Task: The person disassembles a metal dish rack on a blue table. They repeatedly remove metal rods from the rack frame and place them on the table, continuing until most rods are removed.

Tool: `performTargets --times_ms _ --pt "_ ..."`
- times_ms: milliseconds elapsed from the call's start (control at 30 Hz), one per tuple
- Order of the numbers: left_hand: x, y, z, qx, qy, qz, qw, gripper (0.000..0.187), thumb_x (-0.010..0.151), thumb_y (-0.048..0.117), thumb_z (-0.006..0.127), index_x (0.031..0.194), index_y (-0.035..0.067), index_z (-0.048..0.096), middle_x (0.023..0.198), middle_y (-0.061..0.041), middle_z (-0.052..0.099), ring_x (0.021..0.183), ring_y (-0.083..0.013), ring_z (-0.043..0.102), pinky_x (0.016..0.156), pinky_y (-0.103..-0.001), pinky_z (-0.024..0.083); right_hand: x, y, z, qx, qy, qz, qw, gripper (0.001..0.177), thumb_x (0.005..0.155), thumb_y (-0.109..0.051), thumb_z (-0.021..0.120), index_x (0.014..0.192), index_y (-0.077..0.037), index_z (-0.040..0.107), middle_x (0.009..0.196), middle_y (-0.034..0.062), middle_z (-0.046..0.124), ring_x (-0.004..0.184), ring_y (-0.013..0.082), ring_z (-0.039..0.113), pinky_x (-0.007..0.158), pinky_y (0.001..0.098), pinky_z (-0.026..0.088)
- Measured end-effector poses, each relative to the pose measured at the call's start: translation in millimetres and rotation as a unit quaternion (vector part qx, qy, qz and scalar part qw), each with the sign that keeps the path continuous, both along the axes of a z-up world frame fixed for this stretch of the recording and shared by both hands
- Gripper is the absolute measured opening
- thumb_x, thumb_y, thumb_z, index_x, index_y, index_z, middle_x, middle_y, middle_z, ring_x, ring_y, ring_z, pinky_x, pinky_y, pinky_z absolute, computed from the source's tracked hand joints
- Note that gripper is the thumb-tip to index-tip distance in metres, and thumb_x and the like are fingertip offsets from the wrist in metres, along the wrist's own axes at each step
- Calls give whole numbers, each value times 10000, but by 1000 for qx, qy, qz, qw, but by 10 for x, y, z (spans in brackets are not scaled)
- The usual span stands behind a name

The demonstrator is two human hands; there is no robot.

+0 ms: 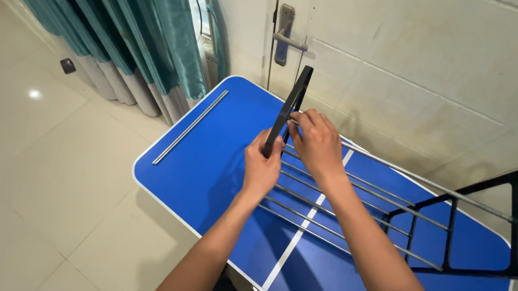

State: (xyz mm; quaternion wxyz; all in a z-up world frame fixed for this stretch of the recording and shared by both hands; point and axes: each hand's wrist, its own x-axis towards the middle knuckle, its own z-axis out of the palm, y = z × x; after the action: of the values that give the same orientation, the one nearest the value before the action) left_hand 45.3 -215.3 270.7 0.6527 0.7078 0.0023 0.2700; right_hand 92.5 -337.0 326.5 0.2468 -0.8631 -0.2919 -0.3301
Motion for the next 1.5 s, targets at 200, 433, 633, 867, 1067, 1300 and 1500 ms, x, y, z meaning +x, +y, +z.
performTargets --times_ms 200,433,633,867,1067,1300,1500 --pt "20 -5 52 -27 26 -9 999 192 1009 125 591 1119 11 700 762 -33 619 641 -94 537 589 -288 463 9 11 41 -14 24 -43 999 154 926 -245 750 974 -101 776 856 55 691 817 280 704 672 426 554" --pt "4 53 73 15 8 -1 1000 212 1018 121 615 1175 4 695 831 -53 652 700 -113 574 644 -290 491 -34 10 68 -12 12 -35 999 179 913 -253 762 983 -89 769 843 71 686 817 286 695 703 427 546" --pt "-47 126 201 22 32 -1 999 327 977 111 674 1296 37 679 954 -70 688 754 -113 611 664 -270 513 -244 -156 246 -46 41 -56 997 188 888 -224 781 1004 -78 755 904 96 700 904 300 677 812 453 503" --pt "-374 16 187 109 -108 151 977 716 825 76 804 1429 -46 442 1290 -196 490 1145 -318 516 935 -384 438 -832 -641 537 48 4 -97 994 306 854 -144 811 1136 -51 737 1159 129 679 1053 318 662 928 424 506" --pt "-619 -430 126 248 -254 27 935 397 857 64 790 1203 72 595 1215 -146 619 1125 -326 588 985 -413 434 -1597 -1420 443 143 -39 -280 949 248 930 -50 803 1166 -71 731 1171 115 689 1076 280 682 924 355 543" --pt "-431 -1328 359 293 -211 -242 900 286 918 145 760 1170 52 663 1199 -124 617 1147 -308 611 974 -443 457 -1993 -2449 -120 379 -161 -293 863 118 1128 -22 604 1243 4 615 1197 100 596 1052 159 633 944 288 564" --pt "-235 -2082 469 303 -259 -295 868 302 934 180 726 1204 62 660 1223 -119 616 1147 -312 611 989 -445 459 -1840 -3089 -303 592 108 -224 767 277 1110 -212 604 1296 -7 615 1138 97 657 939 141 657 801 270 534"
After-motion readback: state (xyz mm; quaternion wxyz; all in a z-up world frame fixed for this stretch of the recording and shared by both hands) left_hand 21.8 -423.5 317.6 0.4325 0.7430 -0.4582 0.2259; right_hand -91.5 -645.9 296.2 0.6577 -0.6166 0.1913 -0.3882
